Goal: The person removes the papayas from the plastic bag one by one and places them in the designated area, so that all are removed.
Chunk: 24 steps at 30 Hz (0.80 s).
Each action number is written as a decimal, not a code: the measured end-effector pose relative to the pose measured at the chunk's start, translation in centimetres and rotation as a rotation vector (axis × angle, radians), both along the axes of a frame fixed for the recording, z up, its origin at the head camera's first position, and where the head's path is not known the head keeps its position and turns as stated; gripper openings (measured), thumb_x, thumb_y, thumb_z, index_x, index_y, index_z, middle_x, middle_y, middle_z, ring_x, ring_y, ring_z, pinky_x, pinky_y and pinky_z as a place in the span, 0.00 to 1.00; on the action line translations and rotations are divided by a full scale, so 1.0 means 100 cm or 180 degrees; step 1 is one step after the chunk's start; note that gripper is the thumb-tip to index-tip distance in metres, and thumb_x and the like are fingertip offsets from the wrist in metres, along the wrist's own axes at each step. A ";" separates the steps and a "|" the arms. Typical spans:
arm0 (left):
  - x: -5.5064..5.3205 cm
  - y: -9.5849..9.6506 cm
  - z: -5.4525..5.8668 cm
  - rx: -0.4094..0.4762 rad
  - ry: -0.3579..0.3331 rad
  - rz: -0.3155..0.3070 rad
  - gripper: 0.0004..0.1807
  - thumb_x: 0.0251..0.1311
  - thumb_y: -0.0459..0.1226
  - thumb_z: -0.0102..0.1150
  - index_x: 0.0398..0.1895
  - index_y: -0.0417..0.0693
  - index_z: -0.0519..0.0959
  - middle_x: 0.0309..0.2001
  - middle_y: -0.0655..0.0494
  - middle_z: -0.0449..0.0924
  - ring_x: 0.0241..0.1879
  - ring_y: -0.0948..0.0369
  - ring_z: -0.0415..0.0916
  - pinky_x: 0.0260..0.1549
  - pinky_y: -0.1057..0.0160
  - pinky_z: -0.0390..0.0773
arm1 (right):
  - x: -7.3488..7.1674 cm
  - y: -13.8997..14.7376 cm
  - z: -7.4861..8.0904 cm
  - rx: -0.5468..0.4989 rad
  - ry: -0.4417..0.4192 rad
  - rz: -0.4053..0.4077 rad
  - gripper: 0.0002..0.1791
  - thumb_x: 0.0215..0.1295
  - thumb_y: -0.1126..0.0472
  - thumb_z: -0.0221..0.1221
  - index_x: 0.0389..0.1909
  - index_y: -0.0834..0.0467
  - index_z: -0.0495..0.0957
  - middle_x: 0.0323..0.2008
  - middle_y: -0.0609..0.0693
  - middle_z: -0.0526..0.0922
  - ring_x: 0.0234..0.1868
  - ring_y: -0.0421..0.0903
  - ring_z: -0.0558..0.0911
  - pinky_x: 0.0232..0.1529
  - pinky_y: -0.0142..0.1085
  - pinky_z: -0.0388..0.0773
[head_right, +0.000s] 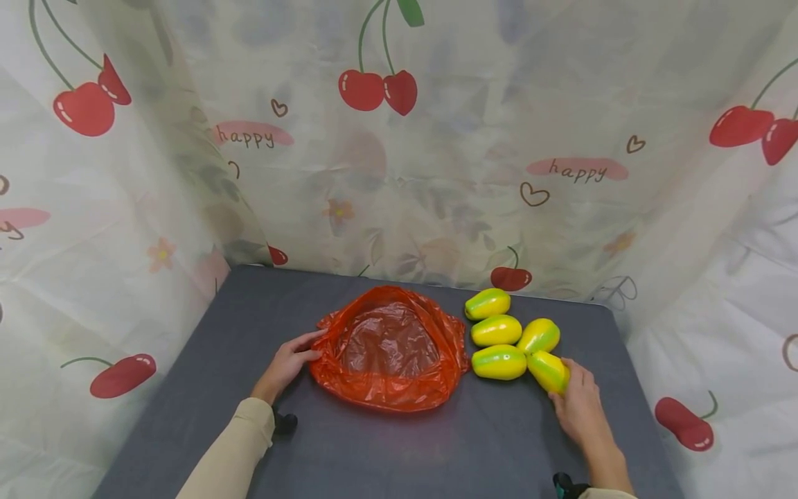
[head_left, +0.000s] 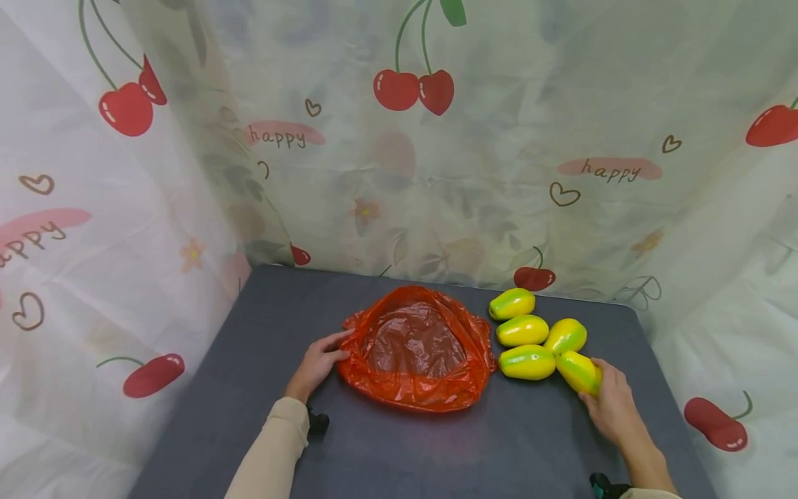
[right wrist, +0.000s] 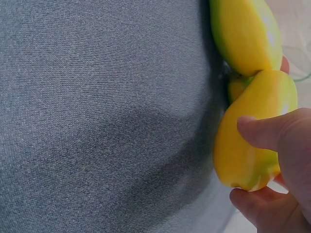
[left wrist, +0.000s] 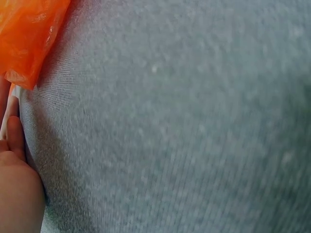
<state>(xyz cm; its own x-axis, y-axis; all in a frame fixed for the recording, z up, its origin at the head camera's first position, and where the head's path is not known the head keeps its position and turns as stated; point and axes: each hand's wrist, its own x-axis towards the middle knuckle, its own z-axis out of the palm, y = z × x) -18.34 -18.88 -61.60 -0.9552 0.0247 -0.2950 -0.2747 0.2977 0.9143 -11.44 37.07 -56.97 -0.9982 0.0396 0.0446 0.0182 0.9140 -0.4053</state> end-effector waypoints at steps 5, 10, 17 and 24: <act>-0.001 0.000 0.001 -0.0012 0.0005 -0.0025 0.25 0.69 0.39 0.58 0.68 0.67 0.77 0.75 0.52 0.69 0.78 0.47 0.60 0.76 0.39 0.58 | 0.001 0.002 -0.002 0.0024 0.0050 0.0011 0.40 0.61 0.72 0.65 0.69 0.74 0.53 0.60 0.78 0.61 0.57 0.73 0.64 0.57 0.70 0.65; 0.000 -0.001 0.001 0.0023 0.0031 -0.0049 0.25 0.68 0.39 0.58 0.68 0.67 0.77 0.75 0.53 0.69 0.78 0.48 0.60 0.77 0.39 0.57 | 0.001 0.002 -0.005 0.0003 -0.0067 0.0037 0.40 0.63 0.72 0.63 0.70 0.74 0.52 0.62 0.79 0.59 0.58 0.75 0.63 0.58 0.72 0.63; 0.003 -0.002 0.001 0.0056 0.0110 -0.0059 0.25 0.68 0.38 0.59 0.68 0.66 0.77 0.74 0.52 0.71 0.77 0.49 0.62 0.77 0.40 0.59 | 0.003 0.000 -0.003 -0.0014 -0.0169 0.0097 0.40 0.65 0.71 0.62 0.73 0.71 0.52 0.65 0.80 0.57 0.61 0.79 0.61 0.60 0.74 0.63; 0.004 -0.005 0.000 0.0043 0.0071 -0.0055 0.25 0.68 0.40 0.59 0.68 0.68 0.77 0.75 0.52 0.69 0.78 0.48 0.60 0.77 0.39 0.57 | 0.001 -0.003 0.000 0.0018 -0.0233 0.0099 0.43 0.64 0.70 0.62 0.75 0.70 0.50 0.67 0.81 0.54 0.62 0.82 0.59 0.60 0.76 0.62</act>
<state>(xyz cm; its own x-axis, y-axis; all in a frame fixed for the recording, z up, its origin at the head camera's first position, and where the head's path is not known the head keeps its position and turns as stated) -17.98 -19.34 -61.61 -0.9609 0.0450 -0.2732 -0.2492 0.2899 0.9241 -11.35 36.81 -56.95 -0.9996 0.0086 -0.0282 0.0192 0.9169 -0.3987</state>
